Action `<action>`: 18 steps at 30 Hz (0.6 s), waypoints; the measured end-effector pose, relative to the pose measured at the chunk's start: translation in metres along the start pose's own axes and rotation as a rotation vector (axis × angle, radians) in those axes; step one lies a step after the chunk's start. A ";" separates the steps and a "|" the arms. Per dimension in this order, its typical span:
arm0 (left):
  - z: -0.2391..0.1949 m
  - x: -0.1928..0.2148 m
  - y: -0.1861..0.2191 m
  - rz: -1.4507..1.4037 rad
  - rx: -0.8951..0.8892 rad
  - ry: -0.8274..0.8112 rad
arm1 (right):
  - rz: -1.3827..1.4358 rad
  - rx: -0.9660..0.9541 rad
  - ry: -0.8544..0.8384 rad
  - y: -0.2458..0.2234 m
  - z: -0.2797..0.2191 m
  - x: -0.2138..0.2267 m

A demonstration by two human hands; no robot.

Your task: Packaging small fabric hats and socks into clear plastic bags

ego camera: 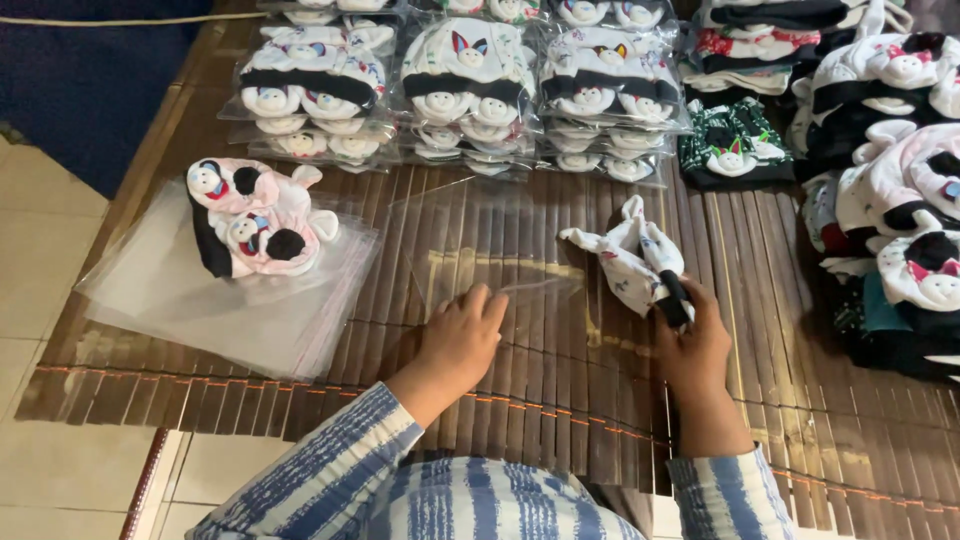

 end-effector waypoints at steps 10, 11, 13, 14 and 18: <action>0.016 0.024 0.019 -0.101 -0.028 -0.075 | 0.503 0.149 0.065 -0.070 -0.052 0.065; 0.021 0.032 0.018 -0.285 0.149 -0.272 | 0.549 0.078 0.003 -0.060 -0.065 0.061; 0.025 0.049 0.024 -0.469 0.321 -0.473 | 0.591 0.005 -0.055 -0.054 -0.075 0.051; 0.025 0.055 0.022 -0.569 0.517 -0.544 | 0.658 0.038 -0.086 -0.061 -0.072 0.044; 0.018 -0.005 0.012 0.050 -0.014 -0.172 | 0.502 0.004 -0.178 -0.056 -0.063 0.026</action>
Point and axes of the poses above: each hand's wrist, its own z-axis towards the middle knuckle, its own x-axis out of the back of the hand, y = z × x, the point moved 5 cm from there along z, towards the middle knuckle, and after that the axes turned 15 degrees about x, right-handed, at the moved point
